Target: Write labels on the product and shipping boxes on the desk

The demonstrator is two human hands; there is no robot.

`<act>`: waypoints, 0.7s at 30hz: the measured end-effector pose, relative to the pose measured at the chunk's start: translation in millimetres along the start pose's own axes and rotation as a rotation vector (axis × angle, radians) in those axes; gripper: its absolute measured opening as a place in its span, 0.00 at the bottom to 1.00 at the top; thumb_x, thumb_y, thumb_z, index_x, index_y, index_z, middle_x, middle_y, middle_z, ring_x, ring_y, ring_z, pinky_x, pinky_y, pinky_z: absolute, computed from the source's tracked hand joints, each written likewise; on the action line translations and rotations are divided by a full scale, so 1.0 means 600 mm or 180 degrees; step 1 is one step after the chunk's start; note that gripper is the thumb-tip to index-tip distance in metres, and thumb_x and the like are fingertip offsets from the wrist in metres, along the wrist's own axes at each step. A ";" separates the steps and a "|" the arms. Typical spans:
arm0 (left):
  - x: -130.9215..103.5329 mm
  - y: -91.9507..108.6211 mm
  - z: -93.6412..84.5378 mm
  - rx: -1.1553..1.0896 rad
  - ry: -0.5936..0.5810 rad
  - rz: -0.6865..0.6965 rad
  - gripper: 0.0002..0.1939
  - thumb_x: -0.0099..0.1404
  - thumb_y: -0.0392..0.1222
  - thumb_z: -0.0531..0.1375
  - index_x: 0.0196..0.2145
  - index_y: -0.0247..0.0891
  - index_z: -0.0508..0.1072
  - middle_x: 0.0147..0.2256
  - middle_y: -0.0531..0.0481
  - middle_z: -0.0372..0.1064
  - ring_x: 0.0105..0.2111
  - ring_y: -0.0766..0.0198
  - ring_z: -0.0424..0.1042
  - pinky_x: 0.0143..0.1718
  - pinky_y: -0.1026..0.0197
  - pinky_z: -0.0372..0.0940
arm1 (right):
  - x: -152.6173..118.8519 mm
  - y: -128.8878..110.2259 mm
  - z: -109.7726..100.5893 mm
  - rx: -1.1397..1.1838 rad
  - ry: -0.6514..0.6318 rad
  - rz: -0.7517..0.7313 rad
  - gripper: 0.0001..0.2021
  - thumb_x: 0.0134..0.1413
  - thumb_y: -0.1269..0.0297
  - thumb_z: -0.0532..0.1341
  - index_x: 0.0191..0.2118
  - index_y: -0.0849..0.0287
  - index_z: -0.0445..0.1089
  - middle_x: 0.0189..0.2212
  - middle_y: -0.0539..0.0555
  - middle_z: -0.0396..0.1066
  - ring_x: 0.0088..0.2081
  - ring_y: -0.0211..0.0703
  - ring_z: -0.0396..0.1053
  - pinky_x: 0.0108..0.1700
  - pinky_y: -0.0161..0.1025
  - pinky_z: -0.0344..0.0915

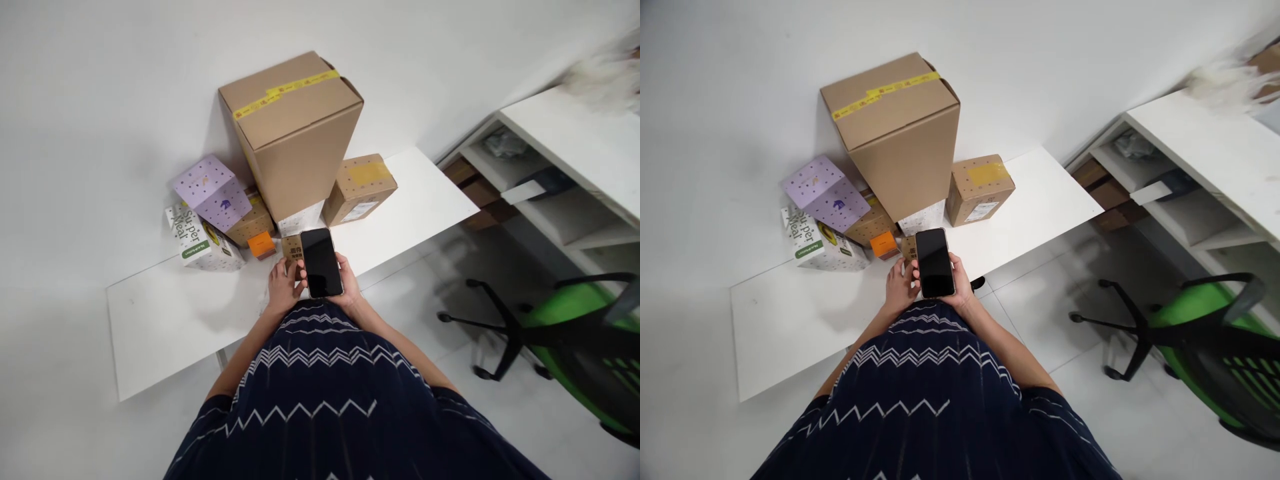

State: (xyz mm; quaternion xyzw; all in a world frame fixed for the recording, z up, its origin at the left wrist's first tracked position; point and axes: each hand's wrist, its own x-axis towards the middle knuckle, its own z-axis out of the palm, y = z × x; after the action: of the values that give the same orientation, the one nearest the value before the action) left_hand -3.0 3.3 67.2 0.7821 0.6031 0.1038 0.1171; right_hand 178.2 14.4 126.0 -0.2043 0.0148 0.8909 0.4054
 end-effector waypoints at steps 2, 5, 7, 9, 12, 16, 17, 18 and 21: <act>0.000 -0.003 0.002 -0.0028 0.0031 0.0021 0.27 0.67 0.51 0.57 0.60 0.39 0.68 0.62 0.35 0.57 0.57 0.43 0.63 0.57 0.43 0.61 | -0.002 0.001 0.004 0.0015 -0.0055 -0.0015 0.32 0.64 0.44 0.42 0.57 0.64 0.66 0.49 0.65 0.76 0.49 0.56 0.75 0.51 0.59 0.71; 0.000 -0.006 0.007 -0.0064 0.0055 0.0025 0.27 0.66 0.52 0.57 0.60 0.39 0.68 0.63 0.36 0.57 0.58 0.43 0.62 0.57 0.44 0.61 | -0.004 0.003 0.007 0.0015 -0.0142 0.0005 0.31 0.63 0.44 0.44 0.56 0.63 0.66 0.49 0.65 0.76 0.50 0.56 0.74 0.52 0.59 0.71; -0.001 -0.006 0.009 -0.0059 0.0033 -0.0014 0.27 0.65 0.51 0.58 0.59 0.40 0.68 0.63 0.38 0.58 0.58 0.43 0.62 0.57 0.44 0.62 | -0.004 0.004 0.008 0.0012 -0.0174 0.0026 0.30 0.63 0.44 0.45 0.55 0.62 0.67 0.49 0.65 0.76 0.50 0.57 0.74 0.52 0.60 0.70; -0.001 -0.005 0.009 -0.0047 0.0008 -0.0055 0.26 0.64 0.50 0.59 0.59 0.42 0.68 0.63 0.39 0.58 0.59 0.43 0.62 0.57 0.44 0.62 | -0.004 0.006 0.007 0.0016 -0.0177 0.0043 0.30 0.63 0.44 0.46 0.55 0.62 0.67 0.49 0.65 0.76 0.50 0.57 0.74 0.52 0.60 0.70; 0.000 -0.002 0.005 -0.0029 0.0013 -0.0064 0.27 0.63 0.48 0.60 0.59 0.42 0.68 0.63 0.38 0.58 0.58 0.43 0.63 0.57 0.44 0.62 | -0.003 0.008 0.005 0.0005 -0.0144 0.0041 0.31 0.62 0.42 0.45 0.56 0.62 0.66 0.49 0.65 0.76 0.50 0.57 0.74 0.52 0.61 0.70; 0.001 0.002 0.001 0.0008 0.0007 -0.0038 0.28 0.65 0.51 0.60 0.60 0.40 0.67 0.63 0.36 0.57 0.58 0.42 0.63 0.57 0.44 0.62 | -0.008 0.003 0.000 -0.0098 -0.0095 -0.0068 0.31 0.63 0.43 0.45 0.58 0.62 0.65 0.50 0.65 0.75 0.50 0.57 0.74 0.52 0.60 0.70; 0.001 0.003 0.001 0.0025 0.0016 -0.0042 0.28 0.66 0.53 0.60 0.60 0.40 0.67 0.63 0.35 0.57 0.58 0.42 0.63 0.57 0.43 0.62 | -0.011 -0.001 -0.003 -0.0135 -0.0078 -0.0152 0.31 0.63 0.43 0.45 0.58 0.62 0.65 0.50 0.65 0.76 0.50 0.57 0.74 0.51 0.60 0.71; 0.002 0.004 0.001 0.0044 0.0036 -0.0052 0.28 0.66 0.54 0.59 0.60 0.39 0.67 0.62 0.34 0.58 0.58 0.42 0.63 0.57 0.43 0.62 | -0.016 -0.008 -0.007 -0.0180 -0.0052 -0.0272 0.31 0.63 0.43 0.45 0.58 0.62 0.65 0.49 0.64 0.76 0.50 0.57 0.74 0.50 0.60 0.71; 0.003 0.006 0.000 0.0107 0.0114 -0.0087 0.28 0.67 0.55 0.60 0.59 0.37 0.68 0.61 0.33 0.59 0.58 0.42 0.63 0.57 0.43 0.63 | -0.028 -0.039 -0.034 -0.0394 0.0203 -0.0875 0.31 0.62 0.44 0.46 0.58 0.62 0.66 0.48 0.63 0.76 0.47 0.55 0.75 0.47 0.56 0.73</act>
State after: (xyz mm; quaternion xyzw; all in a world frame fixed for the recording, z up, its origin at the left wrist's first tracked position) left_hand 0.8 3.9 68.5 0.7737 0.6174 0.1060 0.0945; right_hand 211.9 14.2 117.0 -0.2572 -0.0554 0.8193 0.5095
